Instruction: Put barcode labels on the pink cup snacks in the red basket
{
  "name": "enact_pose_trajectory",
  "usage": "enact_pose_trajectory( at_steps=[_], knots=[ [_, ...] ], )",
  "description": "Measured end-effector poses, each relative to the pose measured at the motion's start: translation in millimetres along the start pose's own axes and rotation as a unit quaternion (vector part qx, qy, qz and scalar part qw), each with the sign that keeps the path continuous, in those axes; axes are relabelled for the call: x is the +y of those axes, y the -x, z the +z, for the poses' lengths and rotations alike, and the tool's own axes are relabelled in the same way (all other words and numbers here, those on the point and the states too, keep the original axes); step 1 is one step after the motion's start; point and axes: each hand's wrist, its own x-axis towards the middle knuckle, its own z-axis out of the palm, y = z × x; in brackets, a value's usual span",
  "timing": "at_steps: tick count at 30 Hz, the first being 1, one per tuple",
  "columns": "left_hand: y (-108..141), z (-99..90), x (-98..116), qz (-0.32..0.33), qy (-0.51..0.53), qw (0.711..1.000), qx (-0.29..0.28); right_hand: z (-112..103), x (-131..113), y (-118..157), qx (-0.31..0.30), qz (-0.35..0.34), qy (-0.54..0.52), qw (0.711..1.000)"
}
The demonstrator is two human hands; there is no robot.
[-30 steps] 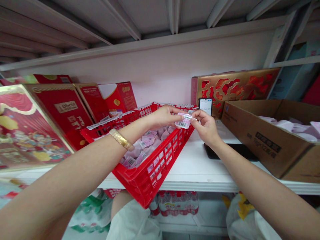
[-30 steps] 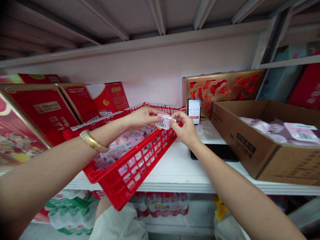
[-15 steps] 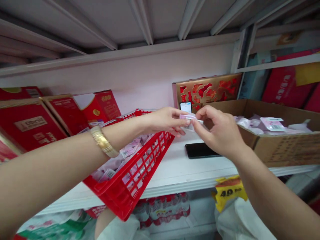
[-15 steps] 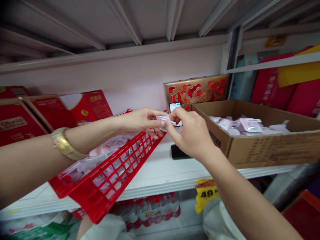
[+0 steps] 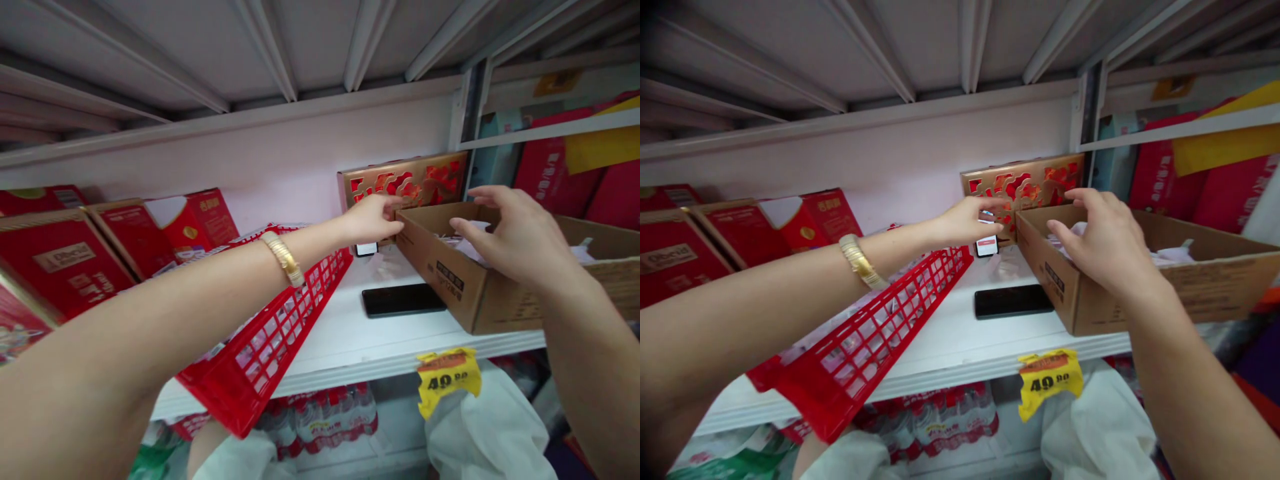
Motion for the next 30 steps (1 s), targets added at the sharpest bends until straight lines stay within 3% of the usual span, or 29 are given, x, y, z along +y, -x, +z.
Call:
enact_pose_trajectory(
  at_steps=[2,4,7,10,12,18,24,27,30],
  knots=[
    [24.5,-18.0,-19.1,-0.028,-0.157,0.987,0.011,7.6,-14.8,8.2,0.002,-0.041,-0.063,0.997],
    [53.2,-34.4,-32.8,-0.074,-0.308,0.948,0.018,18.1,-31.8,15.0,-0.012,-0.082,-0.114,0.990],
    [91.7,-49.9,-42.5,-0.164,-0.412,0.894,-0.064,36.6,-55.5,22.1,-0.047,-0.135,-0.163,0.976],
    [115.1,-52.9,-46.2,-0.221,-0.392,0.873,-0.186,55.1,-73.2,26.2,-0.087,-0.169,-0.184,0.964],
    [122.4,-50.7,-47.9,-0.220,-0.372,0.874,-0.223,66.0,-81.3,27.7,-0.113,-0.181,-0.195,0.957],
    [132.8,-48.4,-48.1,-0.194,-0.376,0.879,-0.221,87.4,-88.4,28.5,-0.142,-0.187,-0.212,0.949],
    [164.1,-60.2,-42.2,-0.177,-0.327,0.899,-0.230,92.6,-89.1,25.9,-0.083,-0.186,-0.281,0.938],
    [177.4,-73.3,-42.5,-0.194,-0.255,0.909,-0.267,92.1,-97.7,18.0,-0.077,-0.178,-0.310,0.931],
    [173.3,-89.0,-52.7,-0.253,-0.113,0.914,-0.297,92.3,-113.2,7.8,-0.083,-0.182,-0.327,0.923]
  ],
)
